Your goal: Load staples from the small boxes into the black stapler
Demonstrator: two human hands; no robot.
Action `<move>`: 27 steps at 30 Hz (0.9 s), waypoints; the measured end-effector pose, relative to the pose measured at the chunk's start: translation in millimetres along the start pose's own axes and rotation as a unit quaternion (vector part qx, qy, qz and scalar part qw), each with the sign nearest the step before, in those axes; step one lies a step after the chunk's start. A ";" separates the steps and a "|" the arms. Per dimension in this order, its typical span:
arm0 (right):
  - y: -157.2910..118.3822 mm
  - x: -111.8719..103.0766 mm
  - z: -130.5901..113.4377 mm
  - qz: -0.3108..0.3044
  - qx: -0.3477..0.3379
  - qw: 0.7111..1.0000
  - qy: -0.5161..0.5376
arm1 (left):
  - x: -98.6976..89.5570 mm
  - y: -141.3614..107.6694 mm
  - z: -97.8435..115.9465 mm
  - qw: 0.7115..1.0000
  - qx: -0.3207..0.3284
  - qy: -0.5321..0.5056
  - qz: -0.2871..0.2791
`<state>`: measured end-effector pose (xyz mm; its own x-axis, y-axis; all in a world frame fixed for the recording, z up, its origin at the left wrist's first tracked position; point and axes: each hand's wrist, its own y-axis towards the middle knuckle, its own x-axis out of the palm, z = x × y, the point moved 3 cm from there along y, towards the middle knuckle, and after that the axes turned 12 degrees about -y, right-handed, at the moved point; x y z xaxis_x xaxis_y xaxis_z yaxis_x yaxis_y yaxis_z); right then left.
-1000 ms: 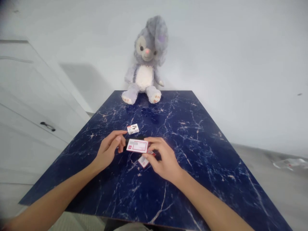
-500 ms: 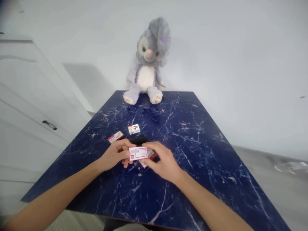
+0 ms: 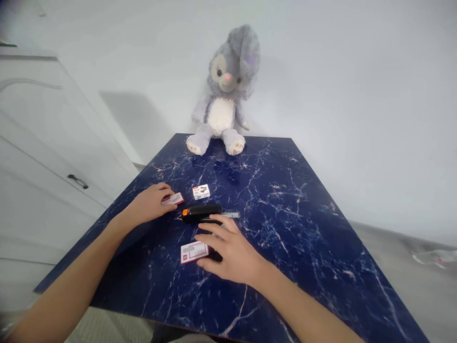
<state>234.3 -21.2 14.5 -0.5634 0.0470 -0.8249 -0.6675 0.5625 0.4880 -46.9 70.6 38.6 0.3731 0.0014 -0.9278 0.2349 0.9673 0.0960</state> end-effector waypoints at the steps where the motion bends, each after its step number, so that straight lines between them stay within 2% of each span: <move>1: -0.2 -0.8 0.2 0.001 0.005 1.000 -0.004 | -3.4 -1.2 4.2 1.000 0.007 -0.013 0.027; 3: -0.7 -3.7 2.1 0.026 0.026 0.999 -0.012 | -9.2 -6.9 22.7 0.993 0.052 -0.079 0.077; 4: -1.0 -5.2 3.6 0.046 0.038 0.998 -0.016 | -9.8 -11.0 35.7 0.984 0.094 -0.130 0.077; 7: -2.1 -6.2 7.9 0.090 0.047 0.995 -0.018 | -1.4 -26.6 74.8 0.937 0.222 -0.268 -0.010; 9: -2.7 -4.6 9.9 0.105 0.034 0.994 -0.006 | 8.5 -34.2 87.8 0.915 0.223 -0.331 -0.056; 11: -3.3 -3.3 12.1 0.120 0.036 0.992 0.011 | 20.4 -36.8 88.3 0.884 0.162 -0.423 -0.119; 12: -3.5 -3.2 13.3 0.128 0.045 0.991 0.022 | 26.3 -36.7 85.7 0.850 0.124 -0.486 -0.160; 14: -3.9 -3.6 15.5 0.133 0.076 0.987 0.038 | 34.9 -35.1 79.4 0.751 0.063 -0.615 -0.233; 15: -4.1 -4.1 16.5 0.131 0.094 0.986 0.043 | 37.1 -33.8 76.5 0.707 0.044 -0.659 -0.252; 16: -4.3 -4.8 17.4 0.125 0.111 0.985 0.046 | 38.3 -32.5 74.3 0.682 0.033 -0.683 -0.259; 17: -4.7 -5.6 18.3 0.118 0.125 0.984 0.047 | 38.7 -31.4 72.9 0.680 0.028 -0.687 -0.255; 20: -5.0 -8.4 20.8 0.098 0.140 0.984 0.039 | 38.3 -31.0 74.5 0.735 0.025 -0.642 -0.216; 22: -4.3 -11.0 22.7 0.097 0.142 0.984 0.036 | 37.8 -31.4 76.7 0.758 0.020 -0.625 -0.182; 24: -3.1 -13.9 24.6 0.102 0.149 0.983 0.037 | 37.8 -30.1 74.9 0.767 0.008 -0.627 -0.138; 27: -1.9 -17.4 26.9 0.114 0.170 0.978 0.038 | 39.1 -25.1 64.7 0.763 -0.006 -0.643 -0.067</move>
<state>258.4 -0.9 20.3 -0.7219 0.1480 -0.6760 -0.3272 0.7878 0.5219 19.9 30.0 23.3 0.9202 -0.3403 0.1933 0.3427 0.9392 0.0218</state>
